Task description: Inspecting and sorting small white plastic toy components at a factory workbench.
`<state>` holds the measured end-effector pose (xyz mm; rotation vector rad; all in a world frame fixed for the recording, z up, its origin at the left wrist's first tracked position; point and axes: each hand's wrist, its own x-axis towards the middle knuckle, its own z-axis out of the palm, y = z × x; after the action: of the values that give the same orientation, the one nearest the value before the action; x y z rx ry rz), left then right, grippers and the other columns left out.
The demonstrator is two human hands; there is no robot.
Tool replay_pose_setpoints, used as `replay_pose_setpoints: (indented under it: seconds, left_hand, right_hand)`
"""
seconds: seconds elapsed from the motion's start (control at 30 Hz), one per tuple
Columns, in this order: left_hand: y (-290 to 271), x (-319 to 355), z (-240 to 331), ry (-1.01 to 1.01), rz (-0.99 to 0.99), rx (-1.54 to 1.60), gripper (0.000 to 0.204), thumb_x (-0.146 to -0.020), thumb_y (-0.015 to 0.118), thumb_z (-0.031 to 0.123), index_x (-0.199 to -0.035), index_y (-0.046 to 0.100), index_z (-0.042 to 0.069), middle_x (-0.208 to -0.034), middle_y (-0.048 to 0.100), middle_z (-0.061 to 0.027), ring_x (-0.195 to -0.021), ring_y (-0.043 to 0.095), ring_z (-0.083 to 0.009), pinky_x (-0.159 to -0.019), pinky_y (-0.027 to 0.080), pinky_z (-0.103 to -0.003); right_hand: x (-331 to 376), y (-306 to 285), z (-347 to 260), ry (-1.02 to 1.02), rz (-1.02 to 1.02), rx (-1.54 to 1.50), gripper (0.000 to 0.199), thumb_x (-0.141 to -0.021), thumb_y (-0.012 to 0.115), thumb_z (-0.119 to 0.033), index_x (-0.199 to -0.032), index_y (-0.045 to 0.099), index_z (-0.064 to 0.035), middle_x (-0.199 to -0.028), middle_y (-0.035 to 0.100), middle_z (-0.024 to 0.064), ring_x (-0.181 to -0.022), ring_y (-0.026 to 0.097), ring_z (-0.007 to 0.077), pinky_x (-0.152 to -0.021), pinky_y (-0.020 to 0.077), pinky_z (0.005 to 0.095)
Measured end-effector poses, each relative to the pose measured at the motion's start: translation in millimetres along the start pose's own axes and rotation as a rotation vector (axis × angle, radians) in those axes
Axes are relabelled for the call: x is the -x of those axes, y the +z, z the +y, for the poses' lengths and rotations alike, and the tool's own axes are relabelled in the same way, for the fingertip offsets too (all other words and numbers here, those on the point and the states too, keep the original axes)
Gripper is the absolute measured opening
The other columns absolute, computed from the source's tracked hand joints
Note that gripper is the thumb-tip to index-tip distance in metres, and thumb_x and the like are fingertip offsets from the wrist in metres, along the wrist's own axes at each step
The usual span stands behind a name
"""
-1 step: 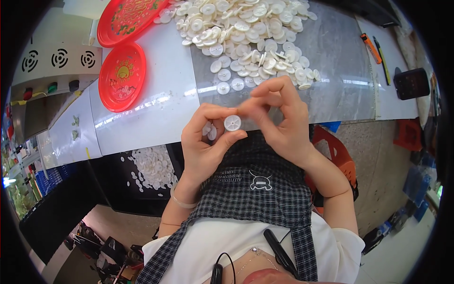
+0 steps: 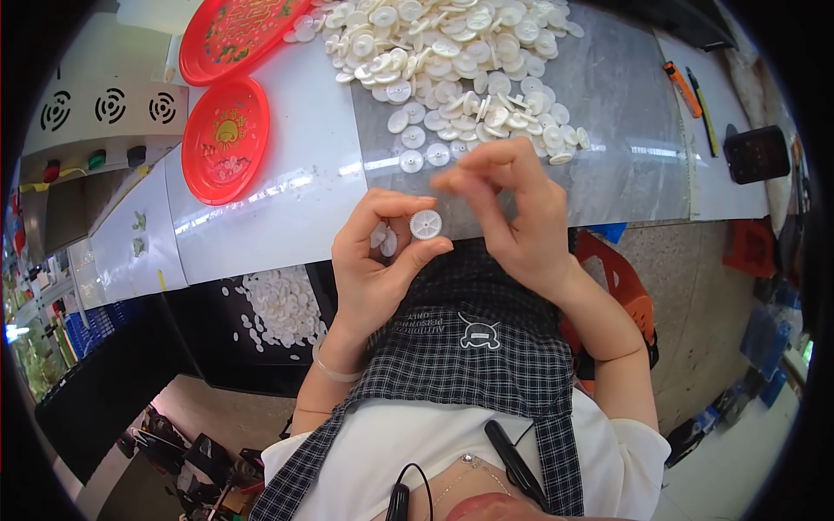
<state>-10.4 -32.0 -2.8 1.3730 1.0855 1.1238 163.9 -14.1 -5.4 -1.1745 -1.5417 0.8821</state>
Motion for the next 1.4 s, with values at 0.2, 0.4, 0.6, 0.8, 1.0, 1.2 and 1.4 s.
replay_pose_setpoints:
  seconds: [0.2,0.4,0.6,0.8,1.0,1.2,1.4]
  left_hand:
    - [-5,1,0,-0.074,0.042,0.017,0.030,-0.075,0.080,0.003,-0.101,0.064,0.003,-0.076,0.048,0.0072,-0.059,0.034,0.0002,-0.051,0.025,-0.016]
    - [-10,4,0,-0.178,0.013,0.051,0.032,-0.079,0.075,-0.001,-0.107,0.060,-0.001,-0.098,0.056,0.0005,-0.081,0.048,-0.0042,-0.072,0.038,-0.016]
    - [-3,1,6,-0.224,0.048,0.191,0.031,-0.081,0.073,-0.002,-0.108,0.059,0.002,-0.085,0.053,0.0037,-0.064,0.041,0.0000,-0.056,0.033,-0.014]
    - [1,1,9,-0.156,-0.086,0.041,0.037,-0.074,0.074,-0.009,-0.105,0.057,0.003,-0.103,0.051,-0.0032,-0.079,0.048,-0.0054,-0.069,0.040,-0.018]
    - [-6,0,-2,0.006,-0.032,-0.003,0.037,-0.074,0.077,-0.004,-0.106,0.061,0.003,-0.099,0.051,-0.0014,-0.076,0.048,-0.0055,-0.066,0.039,-0.019]
    - [-13,1,4,-0.111,0.013,0.226,0.031,-0.081,0.073,-0.002,-0.110,0.061,0.001,-0.098,0.052,0.0007,-0.077,0.047,-0.0030,-0.065,0.038,-0.017]
    - [-16,4,4,-0.214,0.042,0.323,0.030,-0.084,0.071,0.000,-0.112,0.060,-0.001,-0.097,0.052,0.0025,-0.079,0.047,-0.0025,-0.065,0.038,-0.016]
  right_hand:
    - [-1,-6,6,-0.306,-0.149,0.569,0.039,-0.072,0.075,-0.007,-0.110,0.064,-0.0067,-0.110,0.067,0.0002,-0.091,0.061,0.0204,-0.072,0.0472,0.0317]
    - [18,-16,5,-0.409,-0.242,0.428,0.034,-0.070,0.078,-0.012,-0.101,0.066,-0.0065,-0.110,0.068,0.0036,-0.092,0.063,0.0195,-0.071,0.0479,0.0316]
    - [32,-17,15,-0.335,-0.175,0.148,0.013,-0.073,0.077,-0.003,-0.082,0.067,-0.0058,-0.098,0.071,0.0075,-0.077,0.067,0.0201,-0.066,0.0498,0.0278]
    - [8,-7,-16,0.350,-0.183,-0.473,0.034,-0.087,0.067,0.001,-0.112,0.045,-0.0037,-0.092,0.070,0.0121,-0.085,0.068,0.0148,-0.071,0.0543,0.0251]
    - [-1,-3,-22,0.364,-0.197,-0.359,0.030,-0.088,0.066,-0.001,-0.110,0.045,-0.0028,-0.089,0.069,0.0104,-0.081,0.068,0.0127,-0.070,0.0538,0.0225]
    - [-15,10,0,-0.155,-0.054,0.066,0.029,-0.087,0.062,0.003,-0.114,0.052,-0.0037,-0.092,0.069,0.0071,-0.087,0.068,0.0190,-0.072,0.0529,0.0279]
    - [-4,2,3,-0.314,-0.244,0.357,0.041,-0.074,0.072,-0.002,-0.113,0.062,-0.0060,-0.112,0.065,0.0044,-0.107,0.060,0.0238,-0.078,0.0519,0.0332]
